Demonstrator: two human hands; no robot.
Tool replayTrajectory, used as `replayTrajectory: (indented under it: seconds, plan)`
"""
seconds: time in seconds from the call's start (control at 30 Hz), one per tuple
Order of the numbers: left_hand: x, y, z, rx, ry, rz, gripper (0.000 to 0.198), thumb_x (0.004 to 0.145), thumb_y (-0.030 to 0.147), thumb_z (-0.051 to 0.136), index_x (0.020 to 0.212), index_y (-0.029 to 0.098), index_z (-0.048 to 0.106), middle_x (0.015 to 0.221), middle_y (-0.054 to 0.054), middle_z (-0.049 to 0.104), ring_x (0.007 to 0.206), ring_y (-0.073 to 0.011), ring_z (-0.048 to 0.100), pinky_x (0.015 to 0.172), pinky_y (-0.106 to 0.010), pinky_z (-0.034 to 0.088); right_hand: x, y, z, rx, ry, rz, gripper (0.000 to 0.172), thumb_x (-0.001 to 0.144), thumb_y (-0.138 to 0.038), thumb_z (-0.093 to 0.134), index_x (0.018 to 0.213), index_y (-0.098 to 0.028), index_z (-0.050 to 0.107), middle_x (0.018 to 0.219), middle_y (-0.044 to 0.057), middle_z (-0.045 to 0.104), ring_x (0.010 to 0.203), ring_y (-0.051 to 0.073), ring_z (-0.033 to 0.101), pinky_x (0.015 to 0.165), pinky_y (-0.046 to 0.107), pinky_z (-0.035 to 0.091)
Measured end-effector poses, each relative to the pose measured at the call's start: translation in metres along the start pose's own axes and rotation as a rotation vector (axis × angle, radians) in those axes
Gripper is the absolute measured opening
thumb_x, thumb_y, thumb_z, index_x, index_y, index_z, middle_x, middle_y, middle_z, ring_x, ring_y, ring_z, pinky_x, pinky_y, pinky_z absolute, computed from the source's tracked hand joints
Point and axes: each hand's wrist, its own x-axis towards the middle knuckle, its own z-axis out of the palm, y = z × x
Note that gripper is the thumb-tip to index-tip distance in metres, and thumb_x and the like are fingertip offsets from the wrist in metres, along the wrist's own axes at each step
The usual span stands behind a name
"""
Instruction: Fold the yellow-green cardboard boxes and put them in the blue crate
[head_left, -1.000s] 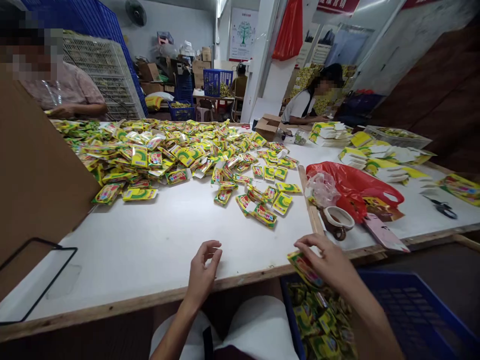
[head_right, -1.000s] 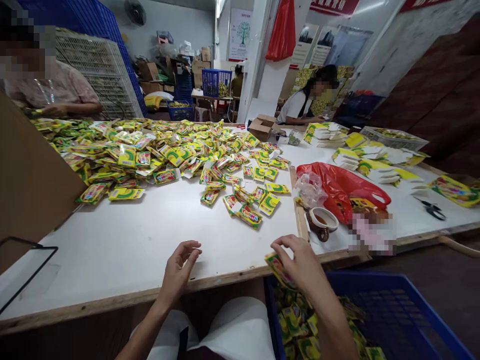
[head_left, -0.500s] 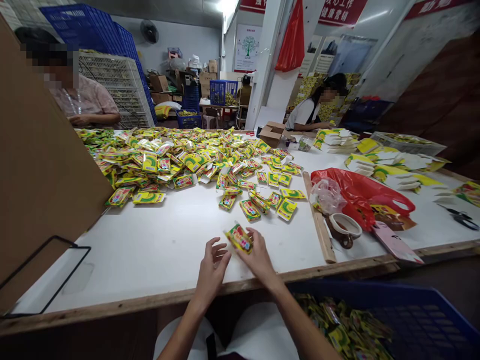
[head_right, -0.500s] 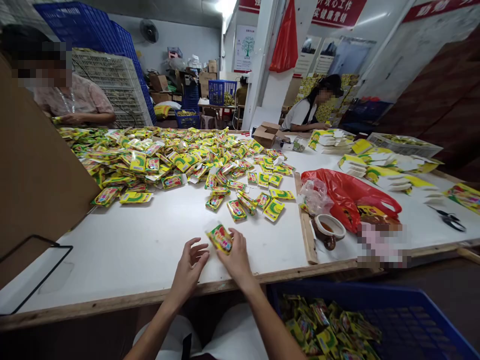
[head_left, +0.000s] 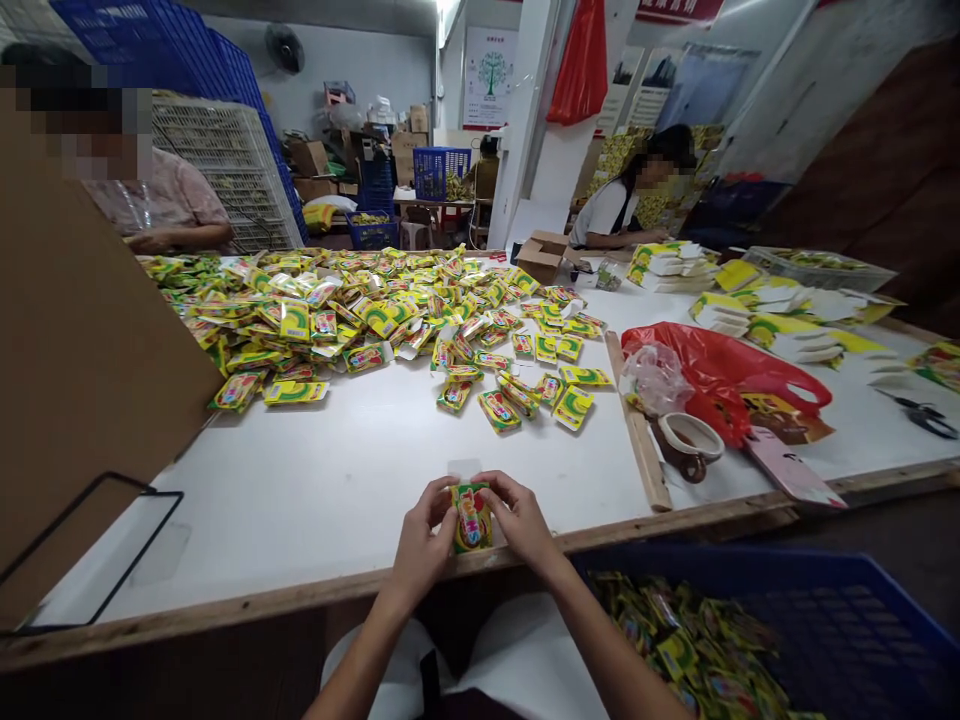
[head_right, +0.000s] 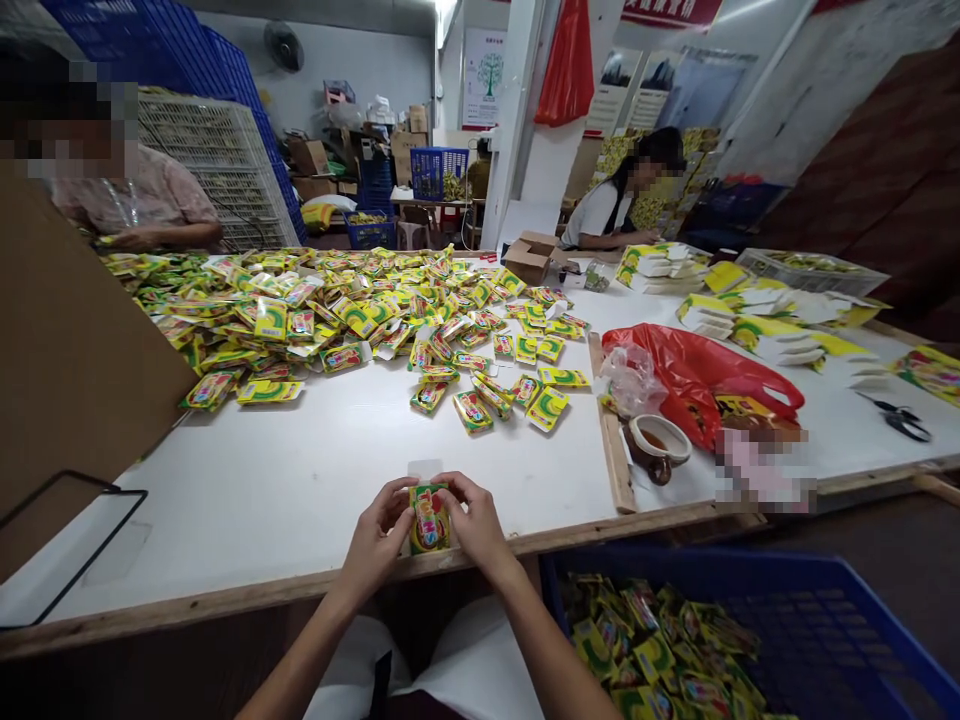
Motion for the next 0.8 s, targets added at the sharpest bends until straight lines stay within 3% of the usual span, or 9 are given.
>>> replayTrajectory:
  seconds: [0.13, 0.2, 0.3, 0.4, 0.57, 0.8]
  plan:
    - [0.003, -0.002, 0.003, 0.036, 0.097, 0.075, 0.022, 0.085, 0.027, 0.053, 0.105, 0.018, 0.058, 0.112, -0.009, 0.063, 0.104, -0.0214, 0.061, 0.092, -0.036, 0.048, 0.008, 0.004, 0.0, 0.022, -0.004, -0.045, 0.018, 0.085, -0.029, 0.054, 0.084, -0.02, 0.069, 0.088, 0.005, 0.069, 0.087, 0.021, 0.063, 0.081, 0.033, 0.048]
    - [0.003, -0.003, 0.005, 0.034, 0.119, 0.098, 0.02, 0.085, 0.025, 0.053, 0.103, 0.018, 0.057, 0.11, -0.009, 0.064, 0.105, -0.0208, 0.061, 0.094, -0.037, 0.047, 0.01, 0.006, 0.002, 0.081, 0.04, -0.041, 0.013, 0.082, -0.029, 0.059, 0.088, -0.021, 0.068, 0.086, 0.004, 0.068, 0.084, 0.02, 0.063, 0.078, 0.032, 0.049]
    - [0.002, -0.002, 0.007, 0.0, 0.147, 0.128, 0.025, 0.085, 0.022, 0.053, 0.11, 0.02, 0.05, 0.108, -0.007, 0.064, 0.103, -0.0188, 0.061, 0.093, -0.036, 0.048, 0.007, 0.007, 0.005, 0.144, 0.128, -0.03, 0.023, 0.081, -0.028, 0.062, 0.102, -0.022, 0.061, 0.084, 0.002, 0.067, 0.08, 0.018, 0.063, 0.074, 0.03, 0.05]
    - [0.001, 0.002, 0.007, 0.051, 0.139, 0.151, 0.023, 0.086, 0.022, 0.051, 0.109, 0.021, 0.052, 0.108, -0.007, 0.064, 0.103, -0.0186, 0.061, 0.093, -0.035, 0.047, 0.003, 0.003, 0.004, 0.07, 0.095, -0.081, 0.014, 0.083, -0.028, 0.06, 0.094, -0.021, 0.065, 0.089, 0.004, 0.068, 0.086, 0.019, 0.063, 0.078, 0.032, 0.049]
    - [0.004, 0.011, 0.006, 0.146, 0.145, 0.149, 0.017, 0.085, 0.03, 0.053, 0.091, 0.018, 0.063, 0.095, -0.006, 0.068, 0.092, -0.0199, 0.063, 0.085, -0.032, 0.049, -0.001, -0.011, -0.001, -0.024, 0.048, -0.137, 0.014, 0.083, -0.03, 0.061, 0.087, -0.02, 0.07, 0.094, 0.007, 0.07, 0.091, 0.022, 0.063, 0.076, 0.032, 0.049]
    - [0.01, 0.013, 0.008, 0.13, 0.219, 0.084, 0.019, 0.083, 0.034, 0.055, 0.086, 0.018, 0.064, 0.085, -0.005, 0.069, 0.081, -0.0193, 0.064, 0.073, -0.03, 0.051, 0.007, -0.019, 0.002, -0.143, 0.098, -0.095, 0.014, 0.082, -0.03, 0.059, 0.083, -0.018, 0.066, 0.074, 0.003, 0.067, 0.069, 0.017, 0.06, 0.067, 0.029, 0.048]
